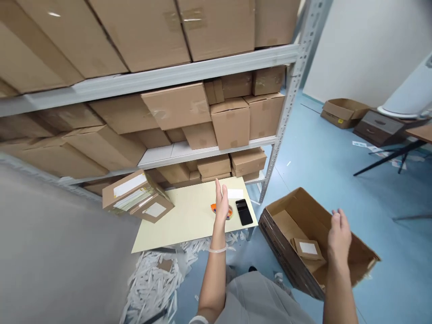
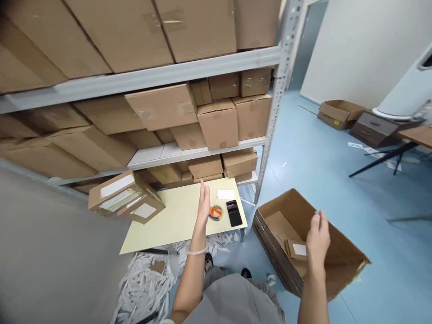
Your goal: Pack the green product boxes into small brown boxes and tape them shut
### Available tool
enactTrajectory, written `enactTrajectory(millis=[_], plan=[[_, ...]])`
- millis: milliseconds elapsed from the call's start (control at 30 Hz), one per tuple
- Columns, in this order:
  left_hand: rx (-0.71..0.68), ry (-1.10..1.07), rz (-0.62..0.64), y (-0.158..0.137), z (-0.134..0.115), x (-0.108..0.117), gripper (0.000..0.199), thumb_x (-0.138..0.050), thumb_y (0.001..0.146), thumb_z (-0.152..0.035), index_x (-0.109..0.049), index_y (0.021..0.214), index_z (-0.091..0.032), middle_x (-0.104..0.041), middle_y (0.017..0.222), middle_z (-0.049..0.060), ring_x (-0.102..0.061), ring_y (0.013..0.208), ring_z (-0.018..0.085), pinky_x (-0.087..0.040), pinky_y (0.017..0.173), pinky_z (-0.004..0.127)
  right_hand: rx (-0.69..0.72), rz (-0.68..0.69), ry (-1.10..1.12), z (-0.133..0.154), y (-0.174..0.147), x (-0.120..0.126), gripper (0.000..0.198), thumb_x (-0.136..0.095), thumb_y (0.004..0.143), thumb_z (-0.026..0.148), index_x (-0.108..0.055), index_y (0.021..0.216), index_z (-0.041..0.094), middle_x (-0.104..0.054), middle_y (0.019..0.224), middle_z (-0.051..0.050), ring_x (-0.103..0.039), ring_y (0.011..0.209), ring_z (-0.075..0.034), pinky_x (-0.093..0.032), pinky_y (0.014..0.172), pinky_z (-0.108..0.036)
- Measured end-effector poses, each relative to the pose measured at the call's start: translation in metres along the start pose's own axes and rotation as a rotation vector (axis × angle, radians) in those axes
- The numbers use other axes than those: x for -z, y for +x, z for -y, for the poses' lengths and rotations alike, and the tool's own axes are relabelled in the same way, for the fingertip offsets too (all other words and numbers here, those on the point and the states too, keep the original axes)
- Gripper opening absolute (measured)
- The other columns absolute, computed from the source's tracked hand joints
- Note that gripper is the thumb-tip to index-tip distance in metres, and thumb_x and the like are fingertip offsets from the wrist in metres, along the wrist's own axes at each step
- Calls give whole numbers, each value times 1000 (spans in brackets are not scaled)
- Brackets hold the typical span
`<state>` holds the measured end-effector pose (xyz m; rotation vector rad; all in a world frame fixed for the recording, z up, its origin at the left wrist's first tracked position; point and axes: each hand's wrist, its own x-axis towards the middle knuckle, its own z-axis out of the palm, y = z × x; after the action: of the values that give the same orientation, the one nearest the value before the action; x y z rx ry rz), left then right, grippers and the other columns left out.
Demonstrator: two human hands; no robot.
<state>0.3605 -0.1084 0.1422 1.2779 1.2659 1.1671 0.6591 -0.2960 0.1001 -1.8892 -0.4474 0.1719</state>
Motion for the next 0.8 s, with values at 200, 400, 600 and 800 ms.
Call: enactTrajectory(millis=[200, 400, 600, 800], plan=[[-69, 148, -272, -10, 17, 105, 77, -35, 96, -67, -20, 160, -27, -9, 169, 1, -4, 157, 19, -4, 129, 38, 113, 414, 87, 52, -44, -97, 71, -36, 96, 61, -44, 151, 18, -55, 147, -14, -47, 139, -32, -30, 117, -48], [-90, 217, -567, -21, 7, 250, 77, -33, 96, -69, -19, 160, -29, -12, 169, -2, -5, 157, 18, -6, 129, 36, 308, 773, 190, 108, -122, -209, 71, -33, 98, 63, -44, 152, 18, -57, 145, -14, -46, 140, -30, -29, 118, -49], [-107, 234, -729, -10, 0, 381, 79, -33, 95, -71, -20, 160, -28, -13, 169, -3, -8, 157, 18, -8, 128, 34, 379, 1155, 341, 202, -228, -310, 68, -34, 98, 65, -42, 153, 25, -57, 146, -11, -45, 142, -26, -27, 121, -47], [14, 166, -709, 7, 28, 500, 77, -32, 97, -68, -22, 159, -24, -14, 168, 1, -13, 156, 17, -10, 128, 33, 490, 1287, 244, 263, -308, -416, 76, -32, 94, 72, -39, 154, 26, -56, 147, -11, -46, 142, -28, -28, 121, -48]])
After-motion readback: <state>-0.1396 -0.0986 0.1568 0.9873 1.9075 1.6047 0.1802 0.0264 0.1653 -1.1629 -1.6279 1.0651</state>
